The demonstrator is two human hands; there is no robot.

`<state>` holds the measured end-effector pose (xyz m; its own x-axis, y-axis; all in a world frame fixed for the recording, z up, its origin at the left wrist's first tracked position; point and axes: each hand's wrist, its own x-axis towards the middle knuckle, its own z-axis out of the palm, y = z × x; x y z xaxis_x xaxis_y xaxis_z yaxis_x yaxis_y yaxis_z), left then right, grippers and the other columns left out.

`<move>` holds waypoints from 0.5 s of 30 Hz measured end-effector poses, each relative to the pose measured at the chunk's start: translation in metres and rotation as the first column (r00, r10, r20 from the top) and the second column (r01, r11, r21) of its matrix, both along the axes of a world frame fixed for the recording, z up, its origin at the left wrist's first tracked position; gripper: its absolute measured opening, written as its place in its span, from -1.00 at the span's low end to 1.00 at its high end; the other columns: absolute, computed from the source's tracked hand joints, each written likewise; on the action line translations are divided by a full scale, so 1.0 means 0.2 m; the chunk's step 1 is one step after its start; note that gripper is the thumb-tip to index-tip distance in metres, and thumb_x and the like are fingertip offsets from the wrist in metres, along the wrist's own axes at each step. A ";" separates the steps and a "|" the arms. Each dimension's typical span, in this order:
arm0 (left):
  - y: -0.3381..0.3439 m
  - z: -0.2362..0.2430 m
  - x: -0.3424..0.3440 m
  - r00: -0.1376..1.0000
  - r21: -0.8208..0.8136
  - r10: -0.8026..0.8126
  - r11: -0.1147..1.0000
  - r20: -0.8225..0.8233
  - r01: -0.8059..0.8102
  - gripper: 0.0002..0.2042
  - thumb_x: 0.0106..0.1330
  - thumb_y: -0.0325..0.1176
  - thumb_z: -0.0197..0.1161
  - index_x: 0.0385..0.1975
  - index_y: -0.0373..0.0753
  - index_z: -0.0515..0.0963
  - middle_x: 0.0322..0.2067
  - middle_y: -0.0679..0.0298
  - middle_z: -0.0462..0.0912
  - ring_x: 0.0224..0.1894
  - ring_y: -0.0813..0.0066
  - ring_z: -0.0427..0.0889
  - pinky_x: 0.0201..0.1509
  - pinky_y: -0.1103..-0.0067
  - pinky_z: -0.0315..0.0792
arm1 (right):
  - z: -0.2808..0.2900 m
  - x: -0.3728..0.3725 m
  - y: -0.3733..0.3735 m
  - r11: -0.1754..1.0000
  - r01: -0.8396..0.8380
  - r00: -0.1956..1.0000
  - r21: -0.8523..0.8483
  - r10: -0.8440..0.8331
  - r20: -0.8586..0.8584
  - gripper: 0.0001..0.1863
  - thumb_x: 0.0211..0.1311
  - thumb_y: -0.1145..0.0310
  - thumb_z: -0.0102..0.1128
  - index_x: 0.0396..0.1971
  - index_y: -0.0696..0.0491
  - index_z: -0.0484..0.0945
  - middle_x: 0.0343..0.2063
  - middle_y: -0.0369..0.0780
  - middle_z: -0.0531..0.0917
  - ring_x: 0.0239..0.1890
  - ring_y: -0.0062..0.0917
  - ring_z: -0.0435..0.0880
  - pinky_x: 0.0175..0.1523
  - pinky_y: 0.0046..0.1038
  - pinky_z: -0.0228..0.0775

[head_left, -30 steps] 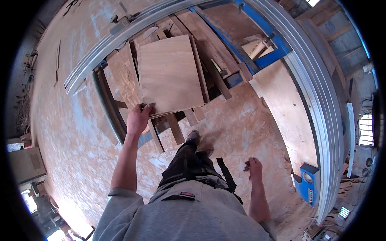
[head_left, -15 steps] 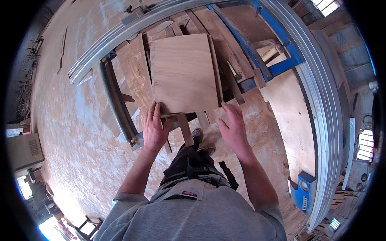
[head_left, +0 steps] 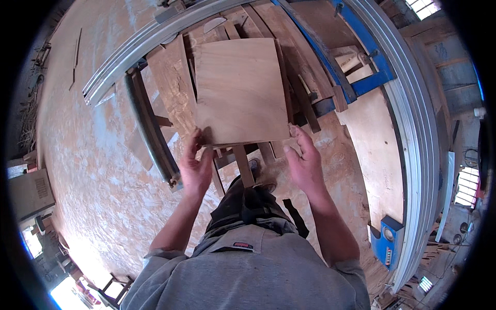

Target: The person walks through a workshop and picks up a rectangular piece of plywood. They place the wood on a table saw and cut a strip off one edge. After flipping the wood, they cut another strip from the opposite edge. The person then uses a tape measure to check the dimensions of the cut piece before placing it on a stack of other wood pieces.

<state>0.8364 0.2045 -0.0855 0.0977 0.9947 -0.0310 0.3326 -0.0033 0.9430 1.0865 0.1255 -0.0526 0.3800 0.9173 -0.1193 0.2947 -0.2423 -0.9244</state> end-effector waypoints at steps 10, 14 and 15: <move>0.23 0.30 0.05 0.908 0.176 -0.010 0.982 0.419 -0.070 -0.55 0.33 -0.51 0.23 0.22 -0.35 0.35 0.14 0.15 0.50 0.13 0.48 0.48 0.22 0.55 0.34 | 0.34 0.04 0.16 0.960 0.079 0.976 0.268 -0.021 -0.216 -0.59 0.36 0.58 -0.08 0.20 0.25 0.31 0.15 -0.06 0.48 0.23 -0.40 0.45 0.31 -0.44 0.26; 0.28 0.33 0.06 0.910 0.179 -0.004 0.981 0.414 -0.077 -0.56 0.32 -0.49 0.24 0.20 -0.36 0.37 0.10 0.17 0.53 0.09 0.51 0.50 0.19 0.57 0.36 | 0.37 0.04 0.21 0.952 0.081 0.979 0.295 -0.020 -0.203 -0.59 0.37 0.58 -0.07 0.20 0.25 0.32 0.12 -0.06 0.50 0.21 -0.42 0.47 0.30 -0.45 0.28; 0.29 0.33 0.07 0.912 0.176 -0.002 0.981 0.410 -0.077 -0.56 0.32 -0.49 0.24 0.20 -0.36 0.38 0.09 0.18 0.54 0.08 0.52 0.51 0.18 0.58 0.36 | 0.38 0.04 0.22 0.952 0.077 0.982 0.297 -0.022 -0.185 -0.60 0.36 0.58 -0.06 0.19 0.25 0.32 0.12 -0.06 0.50 0.20 -0.43 0.47 0.30 -0.45 0.28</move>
<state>0.8495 0.2621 -0.0204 0.0251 0.9820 0.1869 -0.0757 -0.1846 0.9799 1.0948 0.1688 0.0228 0.4236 0.9013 0.0907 0.1141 0.0462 -0.9924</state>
